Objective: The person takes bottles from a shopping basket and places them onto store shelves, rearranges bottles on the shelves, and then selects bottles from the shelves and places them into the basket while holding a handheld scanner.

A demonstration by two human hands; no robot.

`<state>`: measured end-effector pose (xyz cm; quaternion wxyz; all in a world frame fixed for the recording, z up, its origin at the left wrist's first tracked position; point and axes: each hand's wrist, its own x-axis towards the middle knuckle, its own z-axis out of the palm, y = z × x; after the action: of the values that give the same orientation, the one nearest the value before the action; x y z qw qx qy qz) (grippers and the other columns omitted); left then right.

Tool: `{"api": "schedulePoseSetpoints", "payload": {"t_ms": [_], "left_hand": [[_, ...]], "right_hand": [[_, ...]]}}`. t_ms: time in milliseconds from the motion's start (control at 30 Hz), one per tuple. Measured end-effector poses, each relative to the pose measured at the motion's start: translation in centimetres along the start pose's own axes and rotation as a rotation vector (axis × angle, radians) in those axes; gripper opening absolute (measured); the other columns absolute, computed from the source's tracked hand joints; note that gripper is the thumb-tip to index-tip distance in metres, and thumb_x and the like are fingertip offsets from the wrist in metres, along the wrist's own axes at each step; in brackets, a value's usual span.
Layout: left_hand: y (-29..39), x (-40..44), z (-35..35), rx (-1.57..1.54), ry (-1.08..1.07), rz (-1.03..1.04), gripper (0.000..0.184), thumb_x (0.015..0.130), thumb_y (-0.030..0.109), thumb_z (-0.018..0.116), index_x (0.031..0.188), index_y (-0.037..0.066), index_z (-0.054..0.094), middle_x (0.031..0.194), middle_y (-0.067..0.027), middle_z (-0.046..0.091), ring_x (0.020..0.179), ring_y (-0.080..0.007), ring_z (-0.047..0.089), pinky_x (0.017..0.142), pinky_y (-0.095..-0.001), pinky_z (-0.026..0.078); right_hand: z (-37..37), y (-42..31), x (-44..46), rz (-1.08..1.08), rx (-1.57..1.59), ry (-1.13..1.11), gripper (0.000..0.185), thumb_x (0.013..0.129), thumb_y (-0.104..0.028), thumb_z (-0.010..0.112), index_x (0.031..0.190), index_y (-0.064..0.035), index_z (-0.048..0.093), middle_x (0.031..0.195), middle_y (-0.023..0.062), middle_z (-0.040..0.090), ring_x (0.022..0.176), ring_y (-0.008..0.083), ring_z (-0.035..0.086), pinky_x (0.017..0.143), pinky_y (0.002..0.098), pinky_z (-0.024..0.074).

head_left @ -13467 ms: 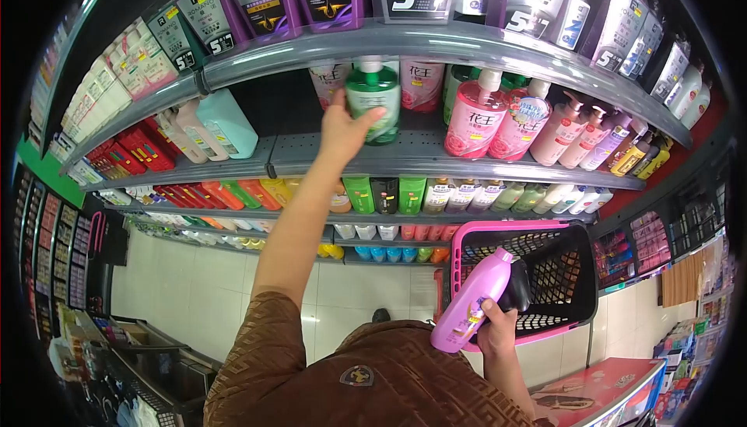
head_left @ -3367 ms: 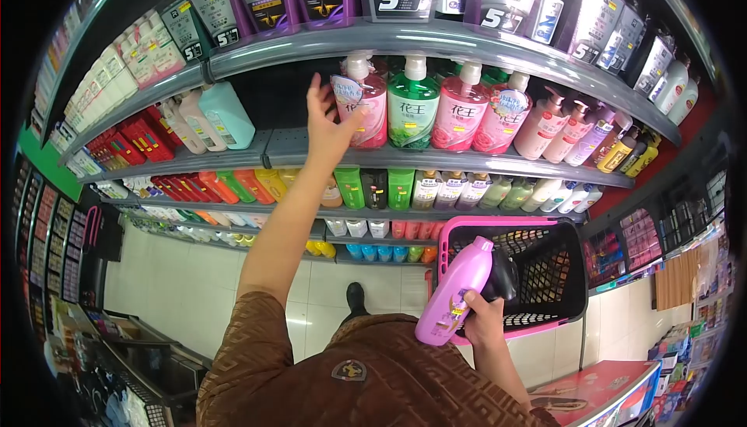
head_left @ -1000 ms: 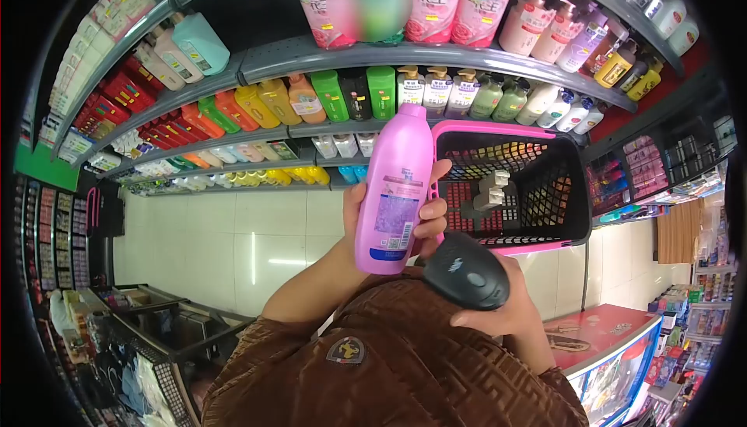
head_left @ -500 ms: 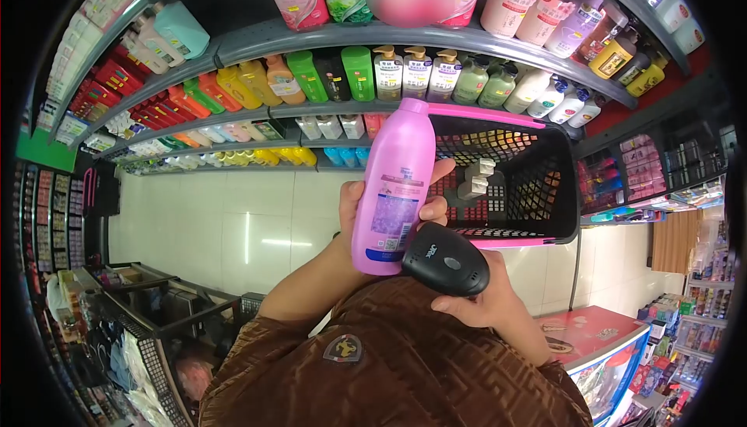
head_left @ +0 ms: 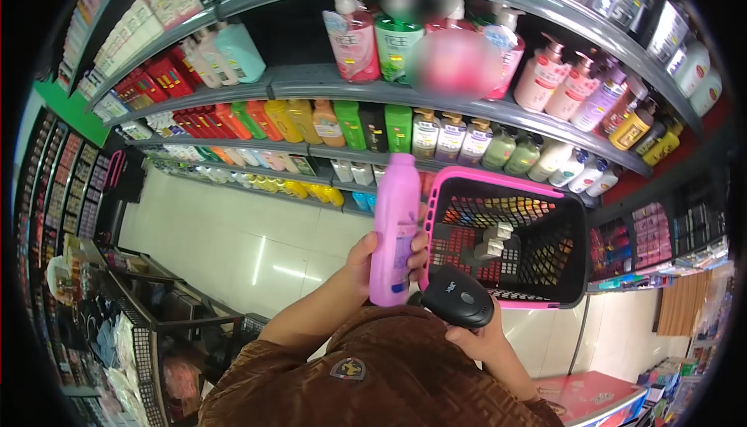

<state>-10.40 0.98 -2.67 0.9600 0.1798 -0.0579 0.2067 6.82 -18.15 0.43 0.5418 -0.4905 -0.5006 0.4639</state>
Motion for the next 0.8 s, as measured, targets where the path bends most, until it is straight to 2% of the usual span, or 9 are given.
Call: {"api": "schedulePoseSetpoints", "payload": {"t_ms": [67,167,200,233,300,333,400,633,800], "left_hand": [[2.7,-0.9,-0.8,0.133,0.143,0.121,0.083,0.086,0.046,0.083,0.15,0.018,0.039,0.118,-0.0061,0.056,0.103,-0.024,0.062,0.089,-0.0443,0.056],[7.4,-1.4,-1.7,0.442,0.404,0.376,0.081,0.084,0.048,0.085,0.146,0.02,0.041,0.118,-0.0045,0.057,0.111,-0.0223,0.061,0.097,-0.0467,0.053],[9.4,-1.4,-2.6,0.431,0.388,0.471,0.069,0.088,0.033,0.083,0.141,0.017,0.044,0.121,-0.0049,0.059,0.115,-0.0242,0.062,0.099,-0.0506,0.053],[11.4,-1.4,-2.9,0.431,0.383,0.482,0.069,0.088,0.033,0.083,0.141,0.017,0.044,0.121,-0.0049,0.059,0.115,-0.0242,0.062,0.099,-0.0506,0.053],[15.5,-1.4,-3.5,0.61,0.619,0.716,0.061,0.084,0.008,0.083,0.134,0.01,0.047,0.12,-0.009,0.063,0.107,-0.0239,0.066,0.093,-0.0443,0.058],[17.6,-1.3,-3.6,0.607,0.62,0.722,0.061,0.084,0.008,0.083,0.134,0.01,0.047,0.12,-0.009,0.063,0.107,-0.0239,0.066,0.093,-0.0443,0.058],[21.8,-0.9,-3.3,1.001,0.71,0.899,0.064,0.08,-0.001,0.083,0.132,0.007,0.047,0.118,-0.0096,0.063,0.104,-0.0212,0.067,0.09,-0.0386,0.059],[33.5,4.6,-4.4,1.346,0.602,0.981,0.062,0.082,-0.004,0.08,0.133,0.004,0.047,0.116,-0.0086,0.063,0.105,-0.0191,0.067,0.09,-0.0359,0.057],[37.5,10.6,-7.5,1.302,0.45,0.718,0.066,0.082,0.006,0.086,0.132,0.004,0.043,0.114,-0.0087,0.063,0.098,-0.017,0.068,0.082,-0.0331,0.058]], "right_hand": [[0.4,0.3,0.9,0.004,-0.007,-0.01,0.053,0.083,-0.034,0.087,0.117,0.0011,0.069,0.099,0.0061,0.072,0.086,0.0142,0.066,0.08,0.03,0.0523],[2.0,0.3,3.1,0.008,-0.001,-0.008,0.051,0.083,-0.034,0.088,0.115,0.0006,0.069,0.096,0.0047,0.071,0.083,0.0129,0.065,0.076,0.029,0.0516],[2.6,0.3,3.9,0.016,0.021,0.001,0.05,0.082,-0.034,0.088,0.114,0.0002,0.069,0.095,0.0041,0.071,0.082,0.0123,0.065,0.074,0.0286,0.0513],[3.2,0.4,4.6,0.011,0.014,-0.007,0.05,0.082,-0.034,0.088,0.114,0.0002,0.069,0.095,0.0041,0.071,0.082,0.0123,0.065,0.074,0.0286,0.0513],[4.4,0.9,6.1,-0.023,-0.015,0.017,0.045,0.083,-0.033,0.088,0.108,-0.0007,0.07,0.088,0.0026,0.071,0.077,0.0116,0.065,0.07,0.0282,0.0513],[5.0,0.9,6.9,-0.023,-0.019,0.011,0.045,0.083,-0.033,0.088,0.108,-0.0007,0.07,0.088,0.0026,0.071,0.077,0.0116,0.065,0.07,0.0282,0.0513],[6.2,1.0,8.4,-0.045,-0.083,0.016,0.041,0.083,-0.033,0.088,0.103,-0.0017,0.07,0.08,0.0019,0.069,0.07,0.0119,0.064,0.067,0.0282,0.0514],[10.6,1.5,13.1,0.009,-0.099,0.078,0.041,0.082,-0.034,0.088,0.1,-0.002,0.07,0.074,0.0024,0.068,0.066,0.0132,0.064,0.066,0.0288,0.0516],[13.1,1.5,14.4,-0.001,-0.023,0.158,0.042,0.084,-0.026,0.088,0.109,0.0011,0.069,0.093,0.0031,0.072,0.082,0.0095,0.064,0.077,0.0281,0.052]]}}
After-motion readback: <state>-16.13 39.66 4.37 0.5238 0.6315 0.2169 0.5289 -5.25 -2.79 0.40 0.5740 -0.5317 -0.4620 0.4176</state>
